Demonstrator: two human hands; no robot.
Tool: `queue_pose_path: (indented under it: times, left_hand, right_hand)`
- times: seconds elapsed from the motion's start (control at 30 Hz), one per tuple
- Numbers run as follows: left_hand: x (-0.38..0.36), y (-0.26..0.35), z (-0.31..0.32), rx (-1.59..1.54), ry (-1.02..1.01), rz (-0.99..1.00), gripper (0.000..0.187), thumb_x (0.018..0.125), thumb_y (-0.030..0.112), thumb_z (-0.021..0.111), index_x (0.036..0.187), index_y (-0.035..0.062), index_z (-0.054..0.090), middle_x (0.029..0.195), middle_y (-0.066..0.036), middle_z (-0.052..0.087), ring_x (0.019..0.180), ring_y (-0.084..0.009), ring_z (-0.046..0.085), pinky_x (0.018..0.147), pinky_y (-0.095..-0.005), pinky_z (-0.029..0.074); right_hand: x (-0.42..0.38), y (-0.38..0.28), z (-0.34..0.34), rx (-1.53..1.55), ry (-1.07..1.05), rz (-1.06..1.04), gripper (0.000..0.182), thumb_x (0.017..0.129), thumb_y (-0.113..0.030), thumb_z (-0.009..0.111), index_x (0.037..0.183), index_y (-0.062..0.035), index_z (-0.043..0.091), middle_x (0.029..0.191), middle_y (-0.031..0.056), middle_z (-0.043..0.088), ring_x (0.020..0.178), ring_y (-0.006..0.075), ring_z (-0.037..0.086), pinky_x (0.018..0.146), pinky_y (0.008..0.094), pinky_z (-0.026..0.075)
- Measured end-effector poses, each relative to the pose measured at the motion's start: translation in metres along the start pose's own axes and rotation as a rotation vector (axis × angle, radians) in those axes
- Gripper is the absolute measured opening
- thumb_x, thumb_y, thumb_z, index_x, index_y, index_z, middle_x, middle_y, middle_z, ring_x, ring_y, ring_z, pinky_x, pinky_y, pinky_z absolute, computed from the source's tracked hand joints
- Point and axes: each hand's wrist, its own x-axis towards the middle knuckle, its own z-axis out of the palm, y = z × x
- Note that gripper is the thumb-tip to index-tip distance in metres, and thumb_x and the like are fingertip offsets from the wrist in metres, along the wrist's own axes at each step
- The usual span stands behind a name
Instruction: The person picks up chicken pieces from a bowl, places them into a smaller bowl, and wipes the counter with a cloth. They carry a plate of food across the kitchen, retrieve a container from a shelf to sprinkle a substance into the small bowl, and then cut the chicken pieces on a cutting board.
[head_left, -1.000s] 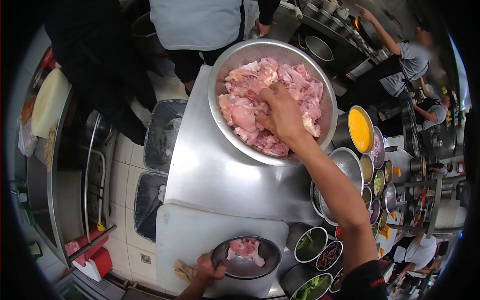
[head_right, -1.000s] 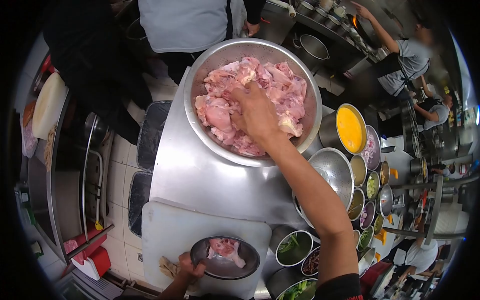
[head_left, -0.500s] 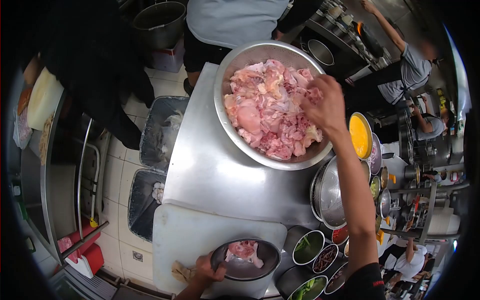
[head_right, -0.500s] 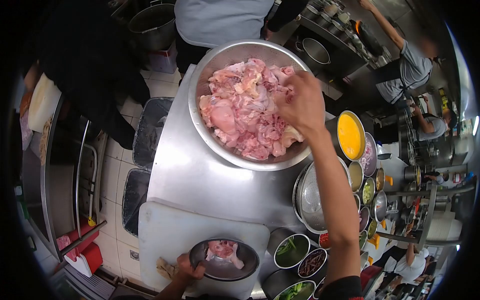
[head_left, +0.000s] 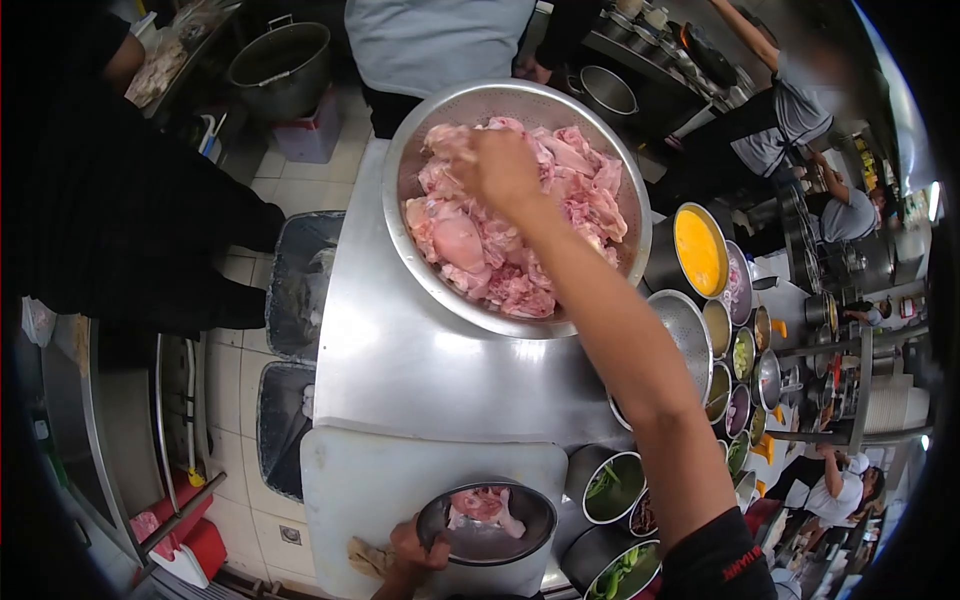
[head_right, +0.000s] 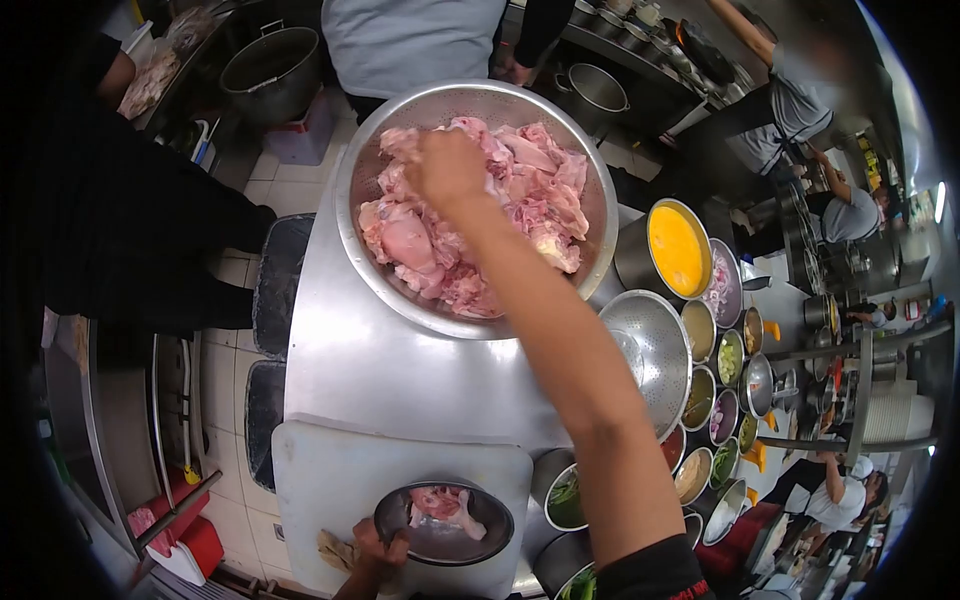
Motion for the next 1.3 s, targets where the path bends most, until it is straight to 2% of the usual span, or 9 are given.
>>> queue_pose_path:
  times: [0.3,0.4,0.67,0.8,0.87,0.9,0.97,1.1,1.3]
  left_hand:
    - [0.001,0.001,0.003,0.025,0.005,0.021,0.021,0.063,0.009,0.056,0.083,0.004,0.061,0.058,-0.01,0.054,0.045,-0.0292,0.054,0.045,-0.0363,0.047]
    - [-0.001,-0.003,0.002,0.043,0.003,0.044,0.023,0.062,0.009,0.055,0.084,0.0038,0.061,0.058,-0.011,0.055,0.045,-0.0287,0.055,0.045,-0.0363,0.047]
    - [0.003,0.002,0.002,-0.063,0.031,-0.044,0.025,0.064,0.009,0.058,0.087,0.0014,0.062,0.058,-0.013,0.057,0.047,-0.0292,0.058,0.048,-0.0372,0.049]
    - [0.005,0.005,0.002,-0.074,0.026,-0.07,0.025,0.064,0.009,0.058,0.087,0.0019,0.063,0.057,-0.012,0.057,0.047,-0.0291,0.058,0.047,-0.0371,0.049]
    - [0.007,0.01,0.0,-0.108,0.044,-0.082,0.025,0.064,0.009,0.058,0.087,0.0022,0.063,0.057,-0.012,0.057,0.047,-0.029,0.058,0.047,-0.0369,0.049]
    - [0.007,0.011,-0.001,-0.105,0.041,-0.084,0.025,0.064,0.009,0.058,0.087,0.0024,0.063,0.058,-0.012,0.058,0.047,-0.0289,0.058,0.048,-0.037,0.049]
    - [0.008,0.01,-0.001,-0.102,0.033,-0.084,0.025,0.063,0.008,0.057,0.087,0.0026,0.063,0.059,-0.012,0.058,0.048,-0.0288,0.058,0.048,-0.037,0.049]
    - [0.001,0.0,0.002,0.009,-0.009,0.001,0.028,0.062,0.008,0.057,0.089,0.0027,0.064,0.064,-0.013,0.06,0.05,-0.0295,0.059,0.05,-0.0372,0.05]
    - [-0.006,-0.007,0.006,0.044,-0.005,0.03,0.029,0.062,0.009,0.057,0.089,0.0016,0.064,0.066,-0.014,0.061,0.053,-0.0306,0.06,0.052,-0.0376,0.051]
  right_hand:
    - [-0.021,0.052,-0.055,1.545,-0.224,0.221,0.021,0.084,-0.006,0.064,0.102,0.002,0.059,0.091,0.0084,0.065,0.086,0.0149,0.064,0.071,0.0272,0.051]
    - [-0.029,0.059,-0.064,1.575,-0.294,0.241,0.02,0.084,-0.004,0.063,0.103,0.0005,0.059,0.092,0.0073,0.065,0.087,0.0129,0.063,0.072,0.022,0.049]
    - [-0.053,0.07,-0.077,0.936,-0.659,0.021,0.021,0.08,-0.005,0.067,0.1,-0.0011,0.065,0.089,0.0027,0.067,0.081,0.0096,0.061,0.074,0.025,0.049]
    - [-0.032,0.097,-0.077,0.801,-0.397,0.089,0.018,0.078,0.002,0.063,0.095,-0.0015,0.067,0.089,0.0028,0.067,0.083,0.0095,0.061,0.077,0.0257,0.05]
    - [-0.013,0.108,-0.079,0.347,0.094,0.149,0.029,0.072,0.002,0.06,0.1,-0.003,0.066,0.092,0.0061,0.068,0.082,0.0133,0.062,0.077,0.0272,0.051]
    - [-0.004,0.115,-0.079,0.348,0.097,0.153,0.029,0.072,0.002,0.06,0.1,-0.003,0.066,0.092,0.0061,0.068,0.082,0.0133,0.062,0.077,0.0272,0.051]
    - [0.012,0.126,-0.079,0.176,0.009,0.089,0.036,0.068,-0.01,0.062,0.104,-0.01,0.066,0.104,0.0108,0.067,0.096,0.0254,0.064,0.085,0.0298,0.049]
    - [0.021,0.127,-0.06,-0.118,-0.272,-0.028,0.054,0.062,-0.028,0.07,0.113,-0.0138,0.063,0.107,0.0115,0.065,0.097,0.0263,0.063,0.086,0.0335,0.049]
    - [0.025,0.125,-0.05,0.098,-0.469,0.17,0.059,0.059,-0.035,0.073,0.112,-0.0113,0.063,0.104,0.0156,0.064,0.099,0.0273,0.061,0.086,0.035,0.048]
